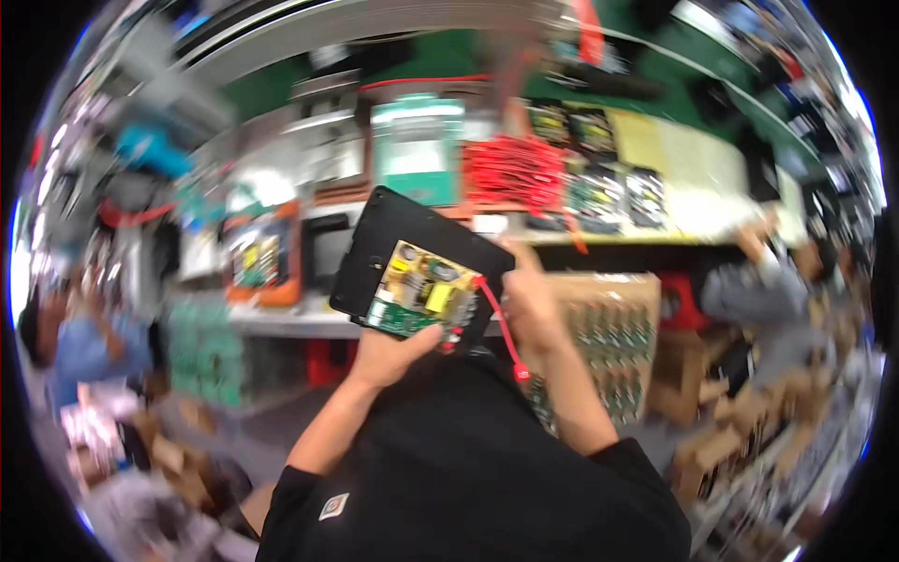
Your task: Assembling electronic components onto circuit boards and using a testing fixture and electric screwdriver.
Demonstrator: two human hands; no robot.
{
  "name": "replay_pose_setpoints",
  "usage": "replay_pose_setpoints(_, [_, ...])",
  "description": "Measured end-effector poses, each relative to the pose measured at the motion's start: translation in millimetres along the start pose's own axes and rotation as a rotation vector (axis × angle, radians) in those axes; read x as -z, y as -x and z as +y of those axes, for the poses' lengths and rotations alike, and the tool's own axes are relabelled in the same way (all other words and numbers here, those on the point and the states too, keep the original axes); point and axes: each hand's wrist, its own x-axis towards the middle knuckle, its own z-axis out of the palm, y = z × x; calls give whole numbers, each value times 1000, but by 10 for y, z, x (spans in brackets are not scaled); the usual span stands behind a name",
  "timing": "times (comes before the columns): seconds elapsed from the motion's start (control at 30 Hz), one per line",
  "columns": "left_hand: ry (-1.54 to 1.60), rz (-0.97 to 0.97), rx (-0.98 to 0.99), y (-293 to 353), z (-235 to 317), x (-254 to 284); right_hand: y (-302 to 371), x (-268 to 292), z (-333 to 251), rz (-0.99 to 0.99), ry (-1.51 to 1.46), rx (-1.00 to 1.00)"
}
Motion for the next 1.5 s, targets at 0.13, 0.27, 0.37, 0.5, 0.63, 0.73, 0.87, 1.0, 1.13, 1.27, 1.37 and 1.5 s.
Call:
replay_pose_setpoints(0.13, [-15,-393,504,-170,19,103,168,-8,210,174,-466,192])
replay_pose_setpoints(0.27, [-233,-256,327,67,-69,150,-322,1668,73,576,-546,389])
replay_pose_setpoints(0.37, [-201,-186,347,170,9,366,-518,3623,-127,344,-650,396])
replay_pose_setpoints(0.5, [-446,216,144,190,40,684,-1361,5743,-747,680,-660,577])
replay_pose_setpoints(0.63, [-544,916,-144,549,-250,1562,-1988,5747,-849,696,-795,277])
replay_pose_setpoints(0.73, [-669,1142,-78,876,-463,2217,-1856,5201,-925,882,-354,257])
replay_pose_setpoints(0.87, [-1103,1038,-59,893,-979,2783,-1277,3051,-1007,683,16,597])
replay_pose_setpoints(1.0, [-840,1031,-46,879,-969,3176,-670,2304,-481,522,43,592])
replay_pose_setpoints(1.13, [-536,678,-1,799,-1063,3426,18,1919,-361,527,69,657])
replay_pose_setpoints(1.27, [-592,611,0,780,-888,3220,646,1224,-8,683,88,655])
replay_pose_setpoints(1.37, [-441,592,-30,706,-1001,3064,842,780,142,674,159,628])
replay_pose_setpoints(1.5, [-502,555,-59,697,-1155,3196,1095,122,411,756,372,478])
